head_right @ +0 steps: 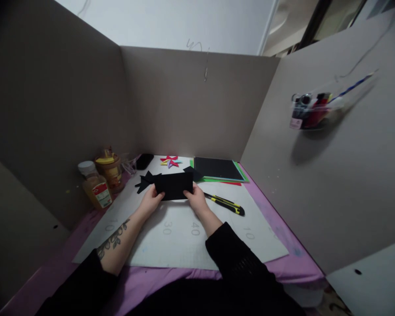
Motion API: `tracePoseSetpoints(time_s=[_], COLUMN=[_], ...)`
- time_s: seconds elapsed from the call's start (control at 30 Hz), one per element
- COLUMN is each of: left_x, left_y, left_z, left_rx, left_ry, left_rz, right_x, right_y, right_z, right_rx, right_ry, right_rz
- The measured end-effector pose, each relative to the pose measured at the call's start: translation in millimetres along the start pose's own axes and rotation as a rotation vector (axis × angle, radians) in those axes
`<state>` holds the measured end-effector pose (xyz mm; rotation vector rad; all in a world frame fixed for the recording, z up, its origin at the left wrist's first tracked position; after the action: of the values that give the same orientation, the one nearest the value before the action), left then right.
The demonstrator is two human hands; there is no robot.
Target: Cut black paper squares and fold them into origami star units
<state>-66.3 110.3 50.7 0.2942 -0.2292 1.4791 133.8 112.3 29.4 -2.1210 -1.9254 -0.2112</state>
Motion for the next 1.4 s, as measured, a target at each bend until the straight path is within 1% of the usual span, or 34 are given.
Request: tracePoseSetpoints(time_s=[0.07,0.13,0.2,0.27,0.37,0.57,0.63,0.73,0.83,0.93,1.07,1.17,1.27,1.33,1.4], left_x=[0,-1,-2,-4,-5,-3,-1,1,1,-1,-3,-6,-13,-19,-23], left_y=[6.9,8.4,5.4,1.3,-1.6,1.7,3.0,2.3,-2.0,-7.5,-8.9,-8.3,-15.8,-23.3,-28.8], left_z=[6,8,7,5,3,-1,-5,-14,-22,-24,-22,-15,-7,-2,3], left_rx=[0.102,0.181,0.215,0.233,0.254,0.233,0.194,0.071,-0.070,-0.186,-0.302,-0.351,-0.358,-0.351,-0.340], left_ry=[-0.052,-0.061,-0.046,-0.037,-0.034,-0.024,-0.013,0.032,0.107,0.168,0.229,0.261,0.318,0.343,0.349], left_rz=[0.070,0.098,0.085,0.063,0.049,0.059,0.055,0.026,-0.020,-0.059,-0.056,-0.057,-0.131,-0.196,-0.233], right_x=[-1,-3,-5,-6,-7,-3,-2,-2,-3,-5,-9,-10,-6,0,7], right_y=[-4,-2,2,4,4,6,3,0,-1,-3,-8,-5,2,8,14], right_z=[9,12,8,3,3,13,14,10,3,-1,-5,-20,-40,-47,-51], right_rx=[-0.037,-0.056,-0.075,-0.101,-0.124,-0.109,-0.084,-0.040,-0.013,0.021,0.125,0.140,0.137,0.136,0.104], right_ry=[-0.027,-0.023,0.014,0.034,0.018,0.009,0.010,0.009,0.000,-0.011,-0.047,-0.018,0.014,-0.017,-0.061], right_rz=[-0.023,0.016,0.085,0.118,0.123,0.095,0.059,0.012,0.002,-0.008,-0.026,0.013,0.037,0.025,0.002])
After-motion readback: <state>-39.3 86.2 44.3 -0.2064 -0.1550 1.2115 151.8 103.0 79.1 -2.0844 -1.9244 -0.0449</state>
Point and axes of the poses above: each hand's wrist, its own x-axis towards the middle knuckle, its own y-axis out of the back of the hand, z = x × y, the point moved 10 cm from there along x, towards the middle knuckle, and after that the axes turned 3 degrees about x, right-handed, at the moved point
